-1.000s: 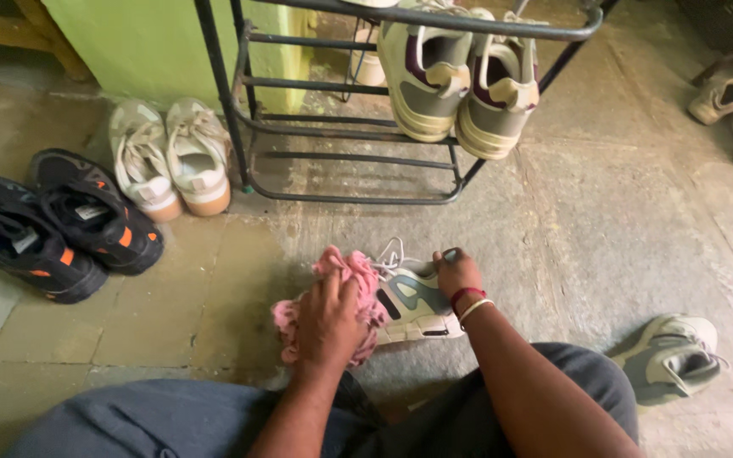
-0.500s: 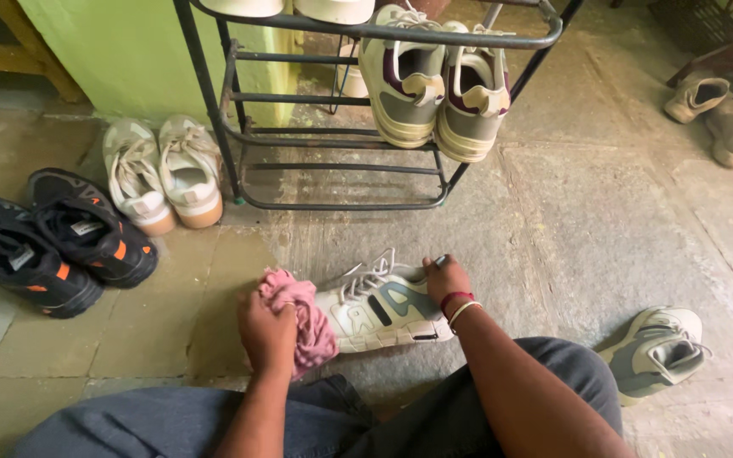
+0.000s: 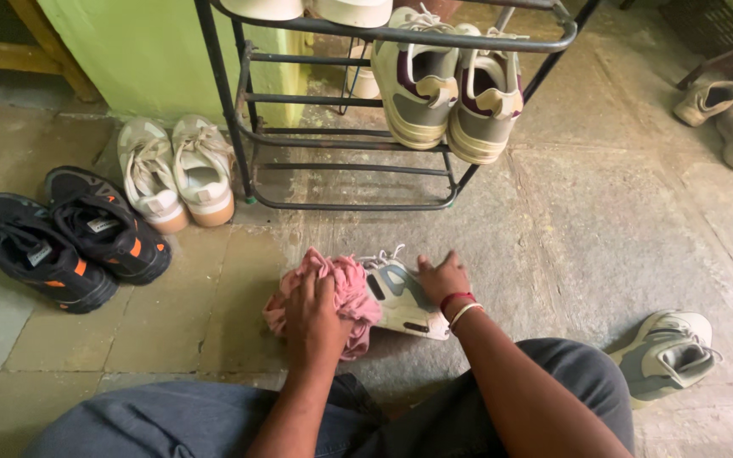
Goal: The person sits on the floor and wipes a white and light-blue sneaker with a pink cloth. They rotate the shoe to clean the upper, sides, and sole, then place it on the floor.
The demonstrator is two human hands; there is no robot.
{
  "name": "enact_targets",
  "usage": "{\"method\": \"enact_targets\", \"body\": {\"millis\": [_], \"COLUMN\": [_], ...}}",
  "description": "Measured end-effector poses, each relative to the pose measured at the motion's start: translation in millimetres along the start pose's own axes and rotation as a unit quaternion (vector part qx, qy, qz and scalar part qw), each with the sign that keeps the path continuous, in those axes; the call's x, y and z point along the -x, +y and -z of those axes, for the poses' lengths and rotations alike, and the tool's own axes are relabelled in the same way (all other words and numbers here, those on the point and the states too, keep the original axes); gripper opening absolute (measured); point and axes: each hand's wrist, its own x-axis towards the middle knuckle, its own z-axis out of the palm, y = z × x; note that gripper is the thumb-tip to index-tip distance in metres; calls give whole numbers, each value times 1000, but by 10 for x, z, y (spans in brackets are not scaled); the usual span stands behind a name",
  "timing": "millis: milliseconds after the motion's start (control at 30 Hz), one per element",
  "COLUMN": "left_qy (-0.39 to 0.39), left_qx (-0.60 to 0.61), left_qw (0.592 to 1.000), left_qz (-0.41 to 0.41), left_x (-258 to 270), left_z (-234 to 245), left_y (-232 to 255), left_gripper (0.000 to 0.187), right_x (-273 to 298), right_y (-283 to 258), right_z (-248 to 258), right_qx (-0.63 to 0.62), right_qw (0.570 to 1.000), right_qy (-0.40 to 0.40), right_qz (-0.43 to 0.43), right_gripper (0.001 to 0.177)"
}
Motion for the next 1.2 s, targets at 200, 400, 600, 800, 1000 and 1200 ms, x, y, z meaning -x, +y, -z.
{"method": "enact_targets", "body": {"millis": [200,400,600,800,1000,1200], "left_qy": [103,70,100,39,-2,-62], "left_qx": [-35,40,96,239,129,105], "left_qw": [994,992,963,922,992,991], "left_qz": [-28,94,232,301,7,-56], "left_x": [34,-101,-138,-168,-131,-2], "left_z": [-164,-84,-156,-146,-106,-8], "left_y": [-64,-100,-744,-739,-334,-48], "left_gripper": [46,67,45,43,62,68], "right_x": [608,572,598,629,652,751], "right_y": [-325,-245,-245,-302,-310,-312], "right_z": [6,-87,-99,-101,-92,-79], "right_qx": [212,240,221,241,233,241], "right_qw": [957,944,951,945,946,942], "right_qy": [-143,-158,-146,-150,-163,-153], "right_qz": [140,163,161,164,157,175], "right_gripper": [101,105,104,100,101,103]}}
